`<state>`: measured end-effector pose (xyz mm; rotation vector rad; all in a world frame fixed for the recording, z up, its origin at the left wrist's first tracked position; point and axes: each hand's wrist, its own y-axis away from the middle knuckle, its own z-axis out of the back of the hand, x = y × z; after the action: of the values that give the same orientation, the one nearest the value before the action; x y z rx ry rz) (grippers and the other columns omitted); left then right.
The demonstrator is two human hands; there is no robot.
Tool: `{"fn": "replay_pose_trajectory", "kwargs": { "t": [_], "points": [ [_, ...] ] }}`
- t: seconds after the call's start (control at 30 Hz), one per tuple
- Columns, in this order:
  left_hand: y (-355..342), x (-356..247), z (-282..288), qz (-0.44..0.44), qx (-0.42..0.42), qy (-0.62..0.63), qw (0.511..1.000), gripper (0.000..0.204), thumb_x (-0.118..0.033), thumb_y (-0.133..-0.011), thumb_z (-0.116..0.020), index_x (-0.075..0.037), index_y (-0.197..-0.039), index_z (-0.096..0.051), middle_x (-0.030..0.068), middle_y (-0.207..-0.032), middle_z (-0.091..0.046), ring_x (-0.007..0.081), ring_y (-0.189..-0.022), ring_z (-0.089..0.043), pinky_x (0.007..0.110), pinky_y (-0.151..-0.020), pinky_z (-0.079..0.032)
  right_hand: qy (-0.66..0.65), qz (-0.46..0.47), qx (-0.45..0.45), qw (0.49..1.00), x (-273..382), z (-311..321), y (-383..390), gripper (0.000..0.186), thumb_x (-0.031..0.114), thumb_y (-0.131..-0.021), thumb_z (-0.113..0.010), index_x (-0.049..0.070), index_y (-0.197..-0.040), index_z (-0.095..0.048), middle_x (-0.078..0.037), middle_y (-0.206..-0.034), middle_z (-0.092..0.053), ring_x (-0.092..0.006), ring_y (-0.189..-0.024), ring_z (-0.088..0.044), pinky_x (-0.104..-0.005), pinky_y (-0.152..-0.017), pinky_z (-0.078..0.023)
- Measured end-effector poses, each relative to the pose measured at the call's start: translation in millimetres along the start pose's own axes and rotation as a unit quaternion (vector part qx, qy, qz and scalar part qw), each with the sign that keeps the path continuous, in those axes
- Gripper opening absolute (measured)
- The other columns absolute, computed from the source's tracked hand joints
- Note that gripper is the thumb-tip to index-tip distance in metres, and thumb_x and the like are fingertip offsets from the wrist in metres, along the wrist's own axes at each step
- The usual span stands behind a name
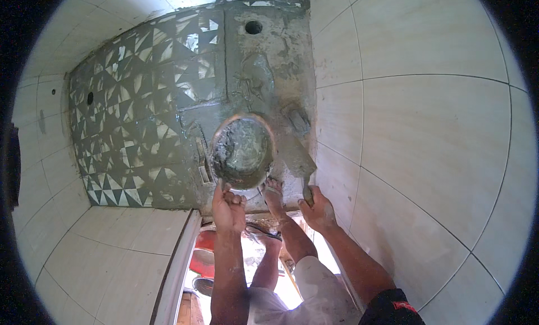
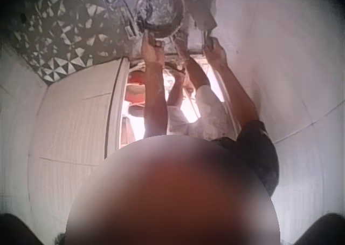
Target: The recorder is applying cement and placing/leveling tiles on a bathroom floor.
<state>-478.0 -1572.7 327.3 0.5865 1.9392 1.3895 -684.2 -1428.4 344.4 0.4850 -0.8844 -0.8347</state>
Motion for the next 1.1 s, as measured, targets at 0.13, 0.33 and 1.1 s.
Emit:
{"fn": "replay_pose_trajectory", "kwargs": {
  "t": [0.13,0.33,1.1],
  "points": [
    [-23,-2,0,-0.035,0.021,-0.054,0.998,0.03,-0.039,-0.097,-0.069,-0.009,-0.096,-0.062,-0.0058,-0.061,-0.035,0.0098,-0.055,-0.038,0.029,-0.058,-0.038,0.045,-0.007,0.031,0.998,16,1,-23,0.043,0.026,-0.09,-0.066,0.003,-0.124,-0.051,-0.026,-0.095,-0.066,-0.047,-0.091,-0.067,-0.0511,-0.079,-0.053],
    [-73,9,95,-0.101,-0.03,-0.208,0.972,0.043,-0.046,-0.098,-0.064,-0.004,-0.104,-0.06,-0.0034,-0.064,-0.044,0.009,-0.057,-0.047,0.03,-0.058,-0.042,0.197,0.132,0.007,0.971,38,-11,-58,0.035,0.027,-0.092,-0.064,0.006,-0.118,-0.054,-0.022,-0.106,-0.067,-0.0463,-0.091,-0.068,-0.0535,-0.08,-0.054],
    [-265,-17,83,-0.54,0.076,-0.345,0.764,0.049,-0.04,-0.109,-0.044,0.006,-0.106,-0.063,0.0109,-0.087,-0.065,0.0177,-0.081,-0.054,0.037,-0.077,-0.046,0.795,0.411,0.028,0.445,163,-165,-146,0.022,0.019,-0.079,-0.067,0.003,-0.093,-0.073,-0.016,-0.091,-0.068,-0.0328,-0.085,-0.065,-0.0461,-0.062,-0.055]
  ]
}}
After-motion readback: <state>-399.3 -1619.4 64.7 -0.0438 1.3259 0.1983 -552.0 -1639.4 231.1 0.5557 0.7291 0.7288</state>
